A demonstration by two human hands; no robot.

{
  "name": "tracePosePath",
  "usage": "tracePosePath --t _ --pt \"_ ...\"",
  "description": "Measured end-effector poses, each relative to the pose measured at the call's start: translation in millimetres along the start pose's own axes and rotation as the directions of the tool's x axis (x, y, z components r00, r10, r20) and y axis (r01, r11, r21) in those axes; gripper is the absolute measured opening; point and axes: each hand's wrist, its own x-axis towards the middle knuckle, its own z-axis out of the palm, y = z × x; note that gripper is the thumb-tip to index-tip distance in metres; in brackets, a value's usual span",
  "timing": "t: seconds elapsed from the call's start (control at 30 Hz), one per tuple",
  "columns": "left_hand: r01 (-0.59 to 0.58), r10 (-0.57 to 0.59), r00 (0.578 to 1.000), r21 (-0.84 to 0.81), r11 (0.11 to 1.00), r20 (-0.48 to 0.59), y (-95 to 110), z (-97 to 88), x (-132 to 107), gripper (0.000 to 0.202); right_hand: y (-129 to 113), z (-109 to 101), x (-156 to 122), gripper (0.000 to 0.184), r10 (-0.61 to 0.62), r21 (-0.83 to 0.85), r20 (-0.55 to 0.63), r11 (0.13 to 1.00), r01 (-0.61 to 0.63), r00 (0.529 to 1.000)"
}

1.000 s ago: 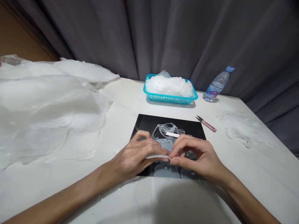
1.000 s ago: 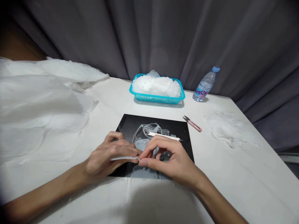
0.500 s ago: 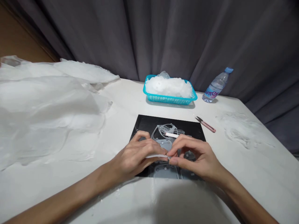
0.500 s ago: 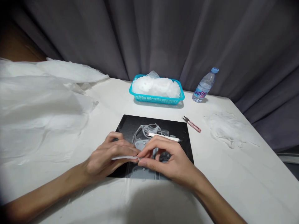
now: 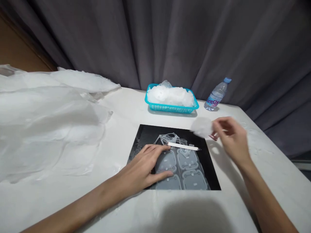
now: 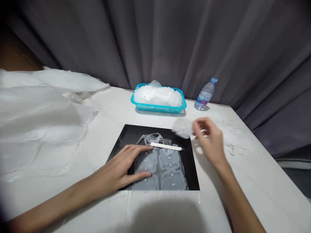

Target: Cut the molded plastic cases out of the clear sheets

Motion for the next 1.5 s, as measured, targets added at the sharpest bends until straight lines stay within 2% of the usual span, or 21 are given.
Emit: tracePosePath --t 0.1,0.13,0.23,0.3,0.33,0.37,0.4,0.43,0.47,0.57,0.63,0.73,0.8,0.87,0.93,1.0,1.07,1.2,1.33,1.4,1.5 --pt "-0.066 0.063 0.997 0.096 0.993 0.033 -1.4 0.3 1.7 0.062 40.7 -49.1 21.4 0.015 0.078 -0.242 -0.387 0.953 -0.183 0.919" --pt "-0.085 0.081 0.996 0.121 0.989 0.035 -2.4 0.5 2.1 0.062 51.4 -63.8 25.1 0.013 0.085 -0.385 -0.442 0.881 -0.274 0.893" --pt "-0.121 0.116 0.993 0.187 0.975 0.034 -6.9 1.4 3.1 0.064 67.2 -88.4 27.9 0.014 0.048 -0.508 -0.494 0.794 -0.333 0.868" --pt "-0.139 0.133 0.99 0.225 0.964 0.042 -10.9 1.7 4.0 0.065 63.8 -82.3 25.5 0.017 0.027 -0.529 -0.422 0.804 -0.271 0.906" --pt "-0.147 0.14 0.989 0.24 0.96 0.046 -13.2 1.6 4.5 0.065 59.0 -72.8 23.4 0.019 0.038 -0.519 -0.313 0.83 -0.205 0.949" --pt "-0.153 0.145 0.988 0.253 0.955 0.049 -15.6 1.2 5.0 0.065 52.8 -59.9 20.6 0.02 0.052 -0.492 -0.179 0.86 -0.135 0.983" --pt "-0.155 0.146 0.988 0.264 0.952 0.053 -18.2 0.5 5.5 0.064 45.7 -44.9 17.1 0.021 0.076 -0.388 0.096 0.921 -0.033 0.992" --pt "-0.153 0.144 0.988 0.275 0.949 0.054 -20.9 -0.3 6.0 0.063 38.3 -29.2 13.2 0.024 0.081 -0.281 0.345 0.959 0.02 0.935" --pt "-0.149 0.138 0.989 0.285 0.947 0.057 -23.5 -1.4 6.3 0.062 31.2 -14.1 8.9 0.027 0.078 -0.205 0.496 0.978 0.029 0.865" --pt "-0.132 0.115 0.991 0.322 0.937 0.072 -30.0 -5.0 7.1 0.062 14.5 18.3 -2.9 0.025 0.042 -0.109 0.676 0.993 0.043 0.735" --pt "-0.134 0.113 0.99 0.351 0.927 0.081 -32.3 -7.0 7.5 0.064 8.2 25.2 -7.9 0.02 0.04 -0.126 0.712 0.989 0.071 0.701" --pt "-0.163 0.148 0.987 0.417 0.894 0.068 -33.1 -8.6 8.3 0.067 4.1 17.9 -9.7 0.017 -0.002 -0.173 0.731 0.967 0.189 0.683" --pt "-0.178 0.174 0.983 0.464 0.868 0.052 -33.7 -9.0 8.9 0.07 4.1 5.5 -6.9 0.019 -0.053 -0.207 0.711 0.937 0.281 0.701" --pt "-0.178 0.18 0.983 0.497 0.849 0.044 -36.4 -9.3 9.5 0.072 5.7 -10.1 -1.5 0.02 -0.079 -0.254 0.651 0.915 0.314 0.755" --pt "-0.17 0.174 0.984 0.514 0.841 0.041 -41.5 -9.7 10.4 0.074 8.0 -25.7 3.7 0.019 -0.063 -0.273 0.546 0.93 0.248 0.835" --pt "-0.146 0.159 0.987 0.517 0.843 0.019 -47.8 -11.0 11.5 0.077 9.6 -36.7 4.2 0.02 0.005 -0.19 0.438 0.978 0.087 0.899" --pt "-0.114 0.141 0.99 0.509 0.853 -0.014 -52.2 -13.9 12.8 0.081 9.6 -39.8 -2.9 0.024 0.074 -0.012 0.389 0.997 -0.075 0.918" --pt "-0.095 0.14 0.988 0.46 0.883 -0.065 -44.7 -22.0 14.8 0.072 1.9 -22.8 -33.8 0.026 0.104 0.241 0.488 0.938 -0.248 0.867" --pt "-0.21 0.232 0.972 0.326 0.922 -0.032 -18.3 -18.5 20.4 0.043 -12.9 0.0 -52.7 0.02 0.128 0.263 0.636 0.891 -0.37 0.761" --pt "-0.276 0.283 0.959 0.241 0.93 0.004 -7.1 -10.0 26.3 0.039 -17.4 5.7 -52.5 0.021 0.069 0.211 0.661 0.938 -0.273 0.747" --pt "-0.323 0.316 0.946 0.161 0.932 0.07 -1.6 4.1 36.6 0.052 -16.5 8.6 -49.1 0.017 -0.037 0.158 0.643 0.984 -0.085 0.765"
